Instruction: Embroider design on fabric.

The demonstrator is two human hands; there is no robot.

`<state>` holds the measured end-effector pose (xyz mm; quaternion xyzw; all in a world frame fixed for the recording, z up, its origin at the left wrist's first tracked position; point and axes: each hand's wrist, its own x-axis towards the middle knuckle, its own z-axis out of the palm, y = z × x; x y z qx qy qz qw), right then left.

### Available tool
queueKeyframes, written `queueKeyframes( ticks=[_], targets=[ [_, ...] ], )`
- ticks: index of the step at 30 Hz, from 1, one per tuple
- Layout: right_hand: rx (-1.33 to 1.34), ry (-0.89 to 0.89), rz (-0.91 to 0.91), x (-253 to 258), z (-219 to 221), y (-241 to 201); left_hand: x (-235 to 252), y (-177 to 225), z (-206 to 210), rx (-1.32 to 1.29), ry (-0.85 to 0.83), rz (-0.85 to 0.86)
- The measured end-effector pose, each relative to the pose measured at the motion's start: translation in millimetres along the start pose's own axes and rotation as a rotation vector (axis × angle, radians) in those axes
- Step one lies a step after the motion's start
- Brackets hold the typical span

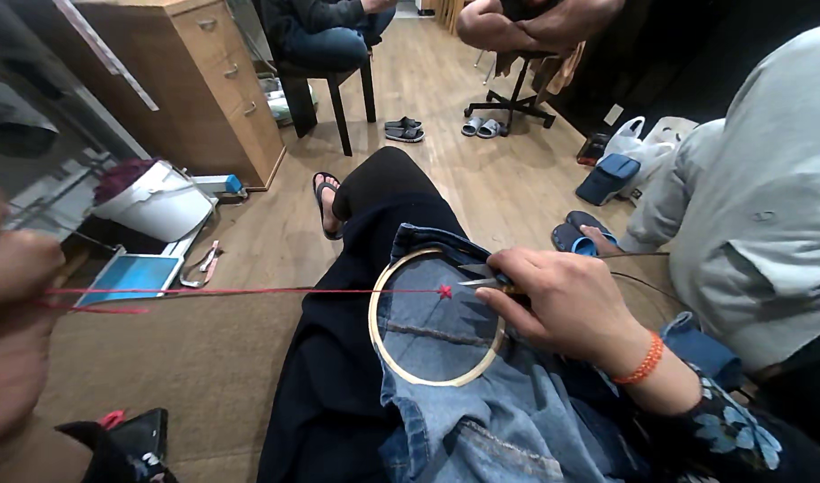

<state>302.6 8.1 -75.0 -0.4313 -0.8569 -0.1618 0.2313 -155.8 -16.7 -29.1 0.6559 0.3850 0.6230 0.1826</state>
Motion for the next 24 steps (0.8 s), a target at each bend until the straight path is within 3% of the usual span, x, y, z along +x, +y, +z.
queueKeyframes(
  ticks=[4, 7, 10, 13, 17, 24],
  targets=[
    [-0.017, -0.025, -0.078, 1, 9, -5, 1, 1, 0, -0.02, 0.01, -0.018],
    [-0.021, -0.043, -0.119, 1, 20, -9, 2, -5, -1, 0.133, 0.116, -0.121],
    [-0.025, -0.063, -0.135, 3, 24, -11, 18, -38, -21, 0.242, 0.075, 0.08],
    [-0.025, -0.058, -0.135, 4, 25, -11, 3, -5, -2, 0.192, 0.124, -0.11],
    [-0.028, -0.058, -0.136, 6, 25, -12, -3, 2, 0, 0.129, 0.047, -0.087],
    [-0.029, -0.059, -0.142, 6, 29, -12, -3, 4, 0, 0.101, 0.066, -0.119]
  ],
)
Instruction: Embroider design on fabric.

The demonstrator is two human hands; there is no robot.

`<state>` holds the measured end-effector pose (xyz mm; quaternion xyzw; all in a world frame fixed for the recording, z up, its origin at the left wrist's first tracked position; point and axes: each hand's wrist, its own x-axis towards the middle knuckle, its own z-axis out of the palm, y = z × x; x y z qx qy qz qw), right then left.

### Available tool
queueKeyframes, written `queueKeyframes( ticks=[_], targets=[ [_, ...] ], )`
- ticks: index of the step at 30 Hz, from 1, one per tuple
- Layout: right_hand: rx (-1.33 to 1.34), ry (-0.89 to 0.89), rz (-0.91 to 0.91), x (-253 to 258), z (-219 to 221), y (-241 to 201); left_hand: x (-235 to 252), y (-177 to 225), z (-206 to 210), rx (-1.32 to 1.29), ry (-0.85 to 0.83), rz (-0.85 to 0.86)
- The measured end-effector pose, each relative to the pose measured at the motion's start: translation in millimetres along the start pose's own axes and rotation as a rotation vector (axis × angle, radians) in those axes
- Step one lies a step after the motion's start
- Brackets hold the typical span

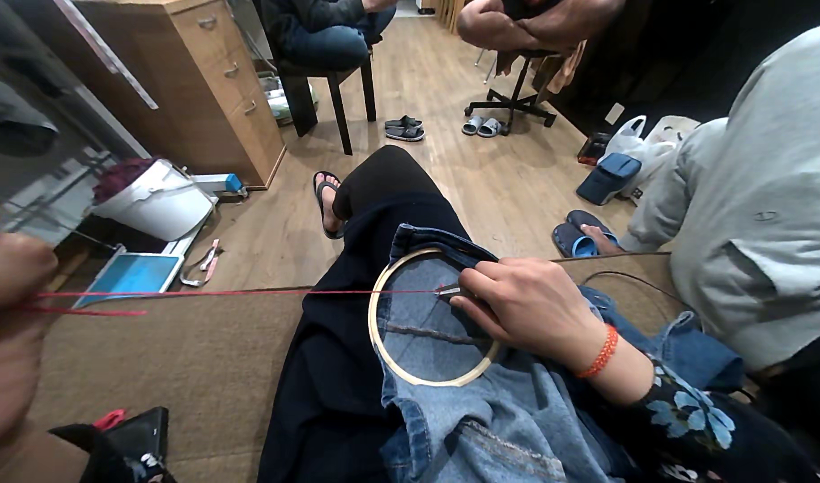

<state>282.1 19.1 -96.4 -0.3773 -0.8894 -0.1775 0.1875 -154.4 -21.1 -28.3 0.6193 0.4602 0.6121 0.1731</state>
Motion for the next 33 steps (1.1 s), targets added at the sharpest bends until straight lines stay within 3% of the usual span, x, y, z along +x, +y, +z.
queueKeyframes(
  ticks=[4, 8, 10, 14, 17, 19, 21, 24, 26, 28, 30, 33],
  targets=[
    [0.048, 0.036, 0.018, -1, -2, 1, -7, -30, -14, 0.049, 0.004, 0.176],
    [0.228, 0.114, 0.326, -4, -20, 11, 10, -26, -16, -0.028, -0.148, 0.342],
    [0.359, 0.037, 0.516, -7, -21, 24, -1, 7, 16, -0.281, -0.066, 0.102],
    [0.841, -0.361, 0.787, -4, -6, 41, -13, 13, 60, -0.286, -0.195, -0.044],
    [1.085, -0.316, 0.849, 10, -23, 41, -25, 2, 77, -0.296, -0.217, -0.094],
    [1.026, -0.123, 0.791, 23, -48, 42, -30, 2, 81, -0.309, -0.2, -0.144],
    [0.792, 0.17, 0.666, 38, -82, 53, -30, 7, 87, -0.315, -0.209, -0.176],
    [0.467, 0.644, 0.36, 60, -131, 80, -28, 14, 93, -0.349, -0.235, -0.162],
    [0.37, 0.813, 0.192, 69, -149, 83, -27, 18, 97, -0.414, -0.23, -0.184],
    [0.211, 0.814, 0.026, 58, -140, 61, -29, 18, 101, -0.481, -0.23, -0.292],
    [0.16, 0.695, -0.171, 19, -101, 30, -38, 12, 110, -0.527, -0.301, -0.483],
    [0.256, 0.519, -0.24, -56, -29, 3, -67, -5, 130, -0.589, -0.443, -0.75]
  ],
)
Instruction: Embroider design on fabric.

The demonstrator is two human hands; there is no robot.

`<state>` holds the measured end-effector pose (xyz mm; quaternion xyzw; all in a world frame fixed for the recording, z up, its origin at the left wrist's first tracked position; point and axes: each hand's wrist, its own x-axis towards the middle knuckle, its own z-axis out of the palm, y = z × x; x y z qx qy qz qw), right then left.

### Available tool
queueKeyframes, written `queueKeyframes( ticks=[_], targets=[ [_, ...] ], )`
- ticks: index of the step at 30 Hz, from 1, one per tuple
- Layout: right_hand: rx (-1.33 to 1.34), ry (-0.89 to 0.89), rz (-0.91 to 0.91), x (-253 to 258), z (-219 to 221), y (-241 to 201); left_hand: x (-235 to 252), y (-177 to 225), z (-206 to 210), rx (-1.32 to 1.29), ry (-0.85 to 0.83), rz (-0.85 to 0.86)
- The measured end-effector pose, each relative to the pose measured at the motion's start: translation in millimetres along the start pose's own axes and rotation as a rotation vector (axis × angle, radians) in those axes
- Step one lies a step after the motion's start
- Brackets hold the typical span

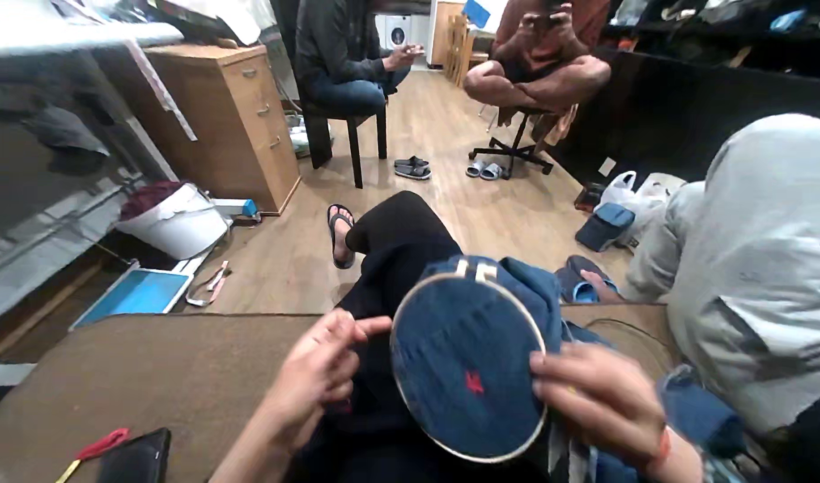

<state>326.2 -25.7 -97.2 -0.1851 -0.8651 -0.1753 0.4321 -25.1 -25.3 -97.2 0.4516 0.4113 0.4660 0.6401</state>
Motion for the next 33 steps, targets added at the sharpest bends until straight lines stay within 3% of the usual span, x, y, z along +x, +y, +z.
queueKeyframes(
  ticks=[2, 5, 10, 12, 14, 16, 19, 23, 26, 28, 31, 33],
  targets=[
    [0.023, -0.013, 0.128, -45, 7, -12, -3, -26, 4, -0.039, -0.006, -0.11],
    [0.101, 0.04, 0.494, -70, -4, -23, -6, -43, 9, -0.049, -0.05, -0.144],
    [0.63, 0.365, 1.489, -36, -22, -45, 10, -26, 21, -0.055, -0.234, -0.142],
    [0.836, 0.319, 1.672, -25, -20, -54, 22, -22, 23, -0.077, -0.326, -0.202],
    [0.865, 0.34, 1.669, -13, -12, -63, 38, -20, 23, -0.139, -0.404, -0.25],
    [0.738, 0.51, 1.615, 2, -1, -64, 48, -16, 26, -0.204, -0.413, -0.268],
    [0.605, 0.742, 1.367, 32, 1, -36, 47, 4, 46, -0.264, -0.349, -0.162],
    [0.587, 0.598, 1.019, 103, -32, 19, 31, 59, 77, -0.253, -0.261, 0.242],
    [0.569, 0.559, 0.694, 181, -44, 68, 23, 108, 90, -0.177, -0.153, 0.592],
    [0.561, 0.522, 0.585, 235, -47, 89, 21, 139, 93, -0.125, -0.054, 0.76],
    [0.717, 0.469, 0.583, 283, -47, 92, 13, 160, 86, -0.071, 0.025, 0.8],
    [0.768, 0.341, 0.63, 279, -42, 82, 0, 138, 77, -0.05, 0.021, 0.722]
  ],
)
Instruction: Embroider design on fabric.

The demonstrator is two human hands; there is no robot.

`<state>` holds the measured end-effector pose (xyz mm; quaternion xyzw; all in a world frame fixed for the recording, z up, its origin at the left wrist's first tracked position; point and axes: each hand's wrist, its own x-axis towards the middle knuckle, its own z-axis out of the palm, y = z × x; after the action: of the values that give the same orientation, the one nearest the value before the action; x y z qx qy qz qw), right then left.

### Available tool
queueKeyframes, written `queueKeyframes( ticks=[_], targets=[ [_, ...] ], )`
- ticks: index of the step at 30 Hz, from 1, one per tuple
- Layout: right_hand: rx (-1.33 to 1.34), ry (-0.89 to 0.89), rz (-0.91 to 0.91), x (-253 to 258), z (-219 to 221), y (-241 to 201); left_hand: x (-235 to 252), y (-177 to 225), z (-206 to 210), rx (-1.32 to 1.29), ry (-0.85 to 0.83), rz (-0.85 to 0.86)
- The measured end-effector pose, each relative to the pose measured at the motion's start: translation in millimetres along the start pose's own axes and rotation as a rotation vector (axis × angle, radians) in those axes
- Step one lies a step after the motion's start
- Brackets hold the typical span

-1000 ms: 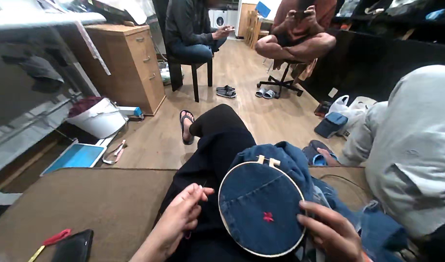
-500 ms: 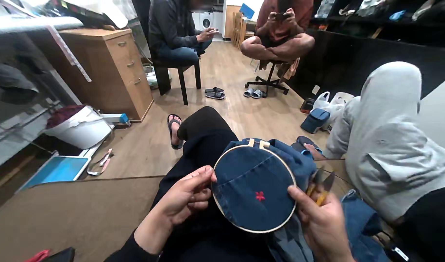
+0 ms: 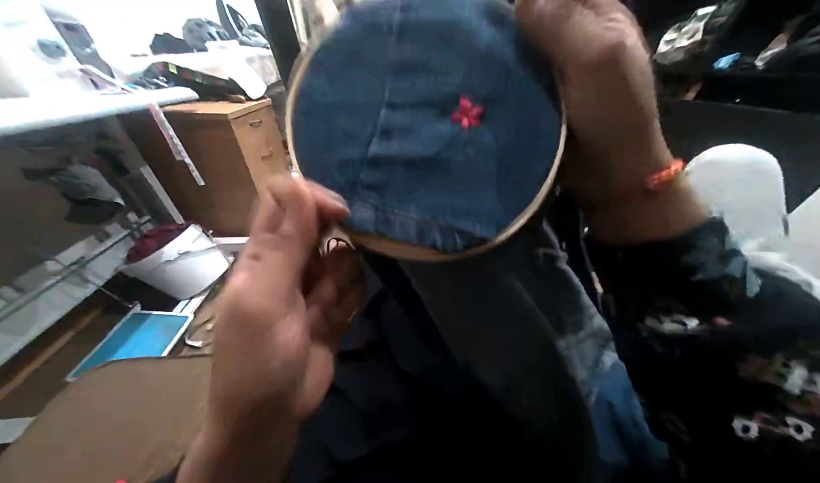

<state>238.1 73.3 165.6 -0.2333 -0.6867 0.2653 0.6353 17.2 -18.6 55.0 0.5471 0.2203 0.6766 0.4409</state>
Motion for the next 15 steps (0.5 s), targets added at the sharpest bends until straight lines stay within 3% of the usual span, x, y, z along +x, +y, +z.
queueKeyframes(
  ticks=[2, 5, 8, 11, 15],
  targets=[
    [-0.057, -0.102, 0.125, -35, -4, 16, -45, -28, -13, -0.013, -0.006, -0.153],
    [-0.24, -0.253, 0.374, -117, -23, 75, -114, -75, -31, 0.032, -0.063, -0.481],
    [-0.428, -0.37, 0.567, -176, -51, 133, -144, -104, -46, 0.043, -0.259, -0.73],
    [-0.626, -0.255, 0.489, -191, -70, 122, -143, -106, -59, 0.045, -0.393, -0.653],
    [-0.744, 0.072, 0.238, -212, -84, 65, -136, -86, -70, 0.072, -0.296, -0.515]
  ],
)
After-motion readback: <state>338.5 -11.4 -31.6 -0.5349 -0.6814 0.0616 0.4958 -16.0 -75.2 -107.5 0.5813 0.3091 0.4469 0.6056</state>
